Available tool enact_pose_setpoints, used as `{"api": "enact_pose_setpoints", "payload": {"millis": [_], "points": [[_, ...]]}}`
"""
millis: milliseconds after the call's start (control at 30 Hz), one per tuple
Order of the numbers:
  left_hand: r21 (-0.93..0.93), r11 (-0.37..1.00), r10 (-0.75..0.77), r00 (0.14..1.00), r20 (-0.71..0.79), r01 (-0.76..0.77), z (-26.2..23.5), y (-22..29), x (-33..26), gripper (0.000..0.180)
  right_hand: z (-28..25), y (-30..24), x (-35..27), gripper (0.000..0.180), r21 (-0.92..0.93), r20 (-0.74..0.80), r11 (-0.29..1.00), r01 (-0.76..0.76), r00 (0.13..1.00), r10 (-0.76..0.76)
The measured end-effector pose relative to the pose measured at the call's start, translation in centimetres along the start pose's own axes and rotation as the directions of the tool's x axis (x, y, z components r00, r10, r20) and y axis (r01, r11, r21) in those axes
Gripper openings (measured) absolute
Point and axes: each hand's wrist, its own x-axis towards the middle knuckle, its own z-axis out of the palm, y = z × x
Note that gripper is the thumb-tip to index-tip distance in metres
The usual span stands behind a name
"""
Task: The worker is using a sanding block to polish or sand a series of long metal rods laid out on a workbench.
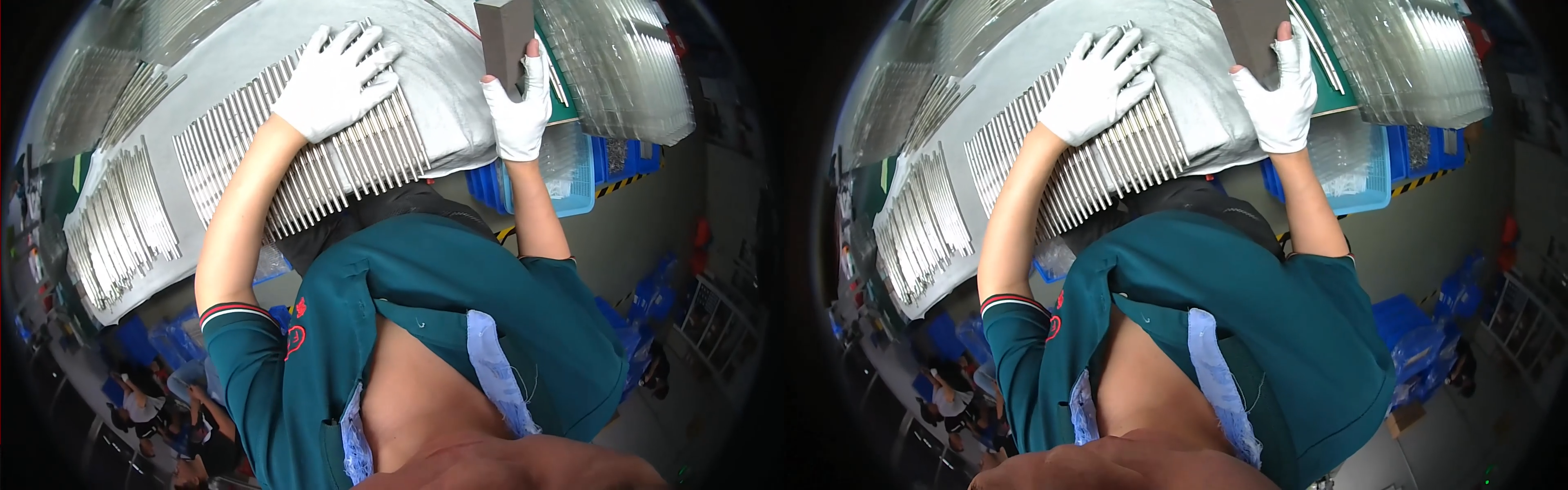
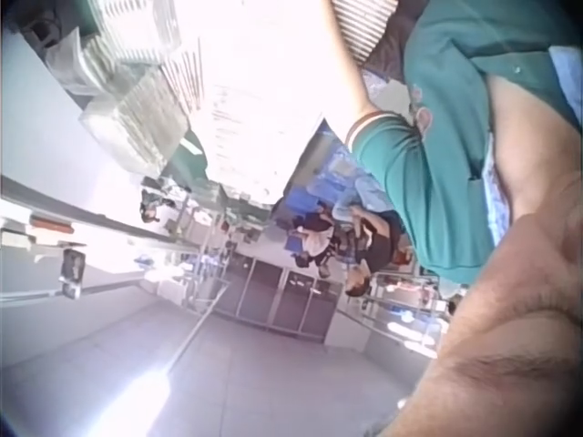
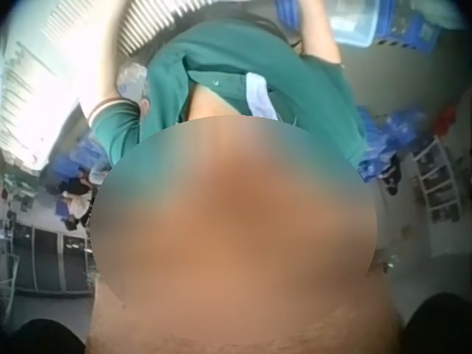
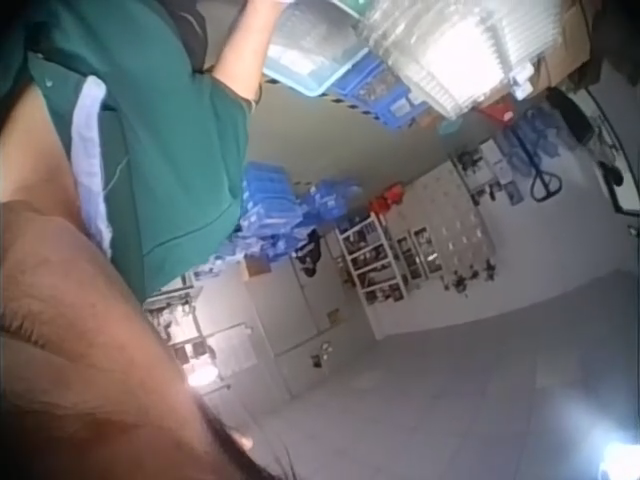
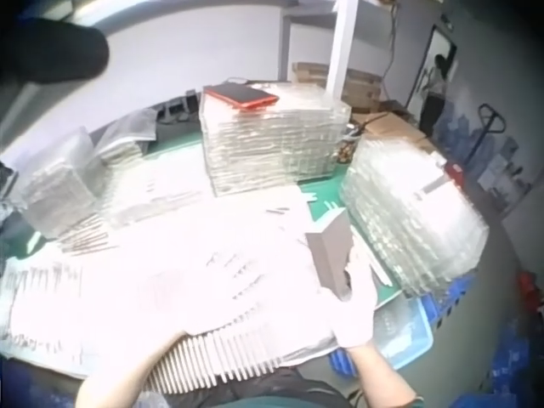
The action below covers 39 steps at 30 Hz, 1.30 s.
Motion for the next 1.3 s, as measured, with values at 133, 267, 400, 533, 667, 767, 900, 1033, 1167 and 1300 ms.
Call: {"api": "enact_pose_setpoints", "payload": {"millis": [133,267,400,533,667,767,900,1033,1167,1300], "points": [[-0.001,0.999,-0.033,0.999,-0.029,0.033,-0.2,-0.4,-1.2,0.05,-0.1,0.0,0.1,0.085,-0.007,0.005,1.0,0.014,1.0,-0.014],[-0.036,0.998,-0.055,0.998,-0.035,0.054,-0.1,0.4,0.0,0.051,0.1,0.0,0.1,0.085,-0.021,0.004,0.999,0.03,1.0,-0.03],[0.036,0.999,-0.027,0.992,-0.125,0.032,-0.3,1.9,2.7,0.052,0.2,-0.1,0.1,0.084,-0.001,0.017,1.0,0.008,1.0,-0.008],[-0.617,0.702,-0.365,0.924,0.117,0.356,-7.0,1.3,3.4,0.047,0.1,0.1,0.0,0.083,-0.002,0.016,1.0,-0.003,1.0,0.003],[-0.006,0.983,-0.181,0.974,-0.139,0.182,-3.0,-2.6,-1.7,0.053,0.0,-0.6,0.2,0.081,0.063,0.038,0.996,-0.062,0.998,0.06],[0.083,0.977,-0.192,0.978,-0.085,0.199,-2.6,-4.6,-5.6,0.053,-0.1,-0.6,0.1,0.079,0.017,0.051,0.996,-0.085,0.995,0.084],[0.032,0.987,-0.156,0.985,-0.078,0.159,-1.0,-4.1,-6.5,0.05,-0.4,-1.2,0.3,0.08,0.062,0.069,0.982,-0.176,0.983,0.172],[-0.355,0.839,-0.378,0.911,0.163,0.412,-3.1,-1.8,-2.5,0.055,-0.4,-0.9,0.0,0.079,0.018,0.073,0.98,-0.199,0.978,0.197],[-0.263,0.92,-0.329,0.937,-0.119,0.289,-5.7,-0.9,-0.5,0.053,-0.4,-0.7,0.0,0.078,0.04,0.09,0.978,-0.203,0.976,0.199],[-0.285,0.784,-0.486,0.83,0.273,0.552,-7.0,-3.2,-4.6,0.056,-0.5,-1.4,0.3,0.076,0.067,0.097,0.968,-0.241,0.967,0.234]]}}
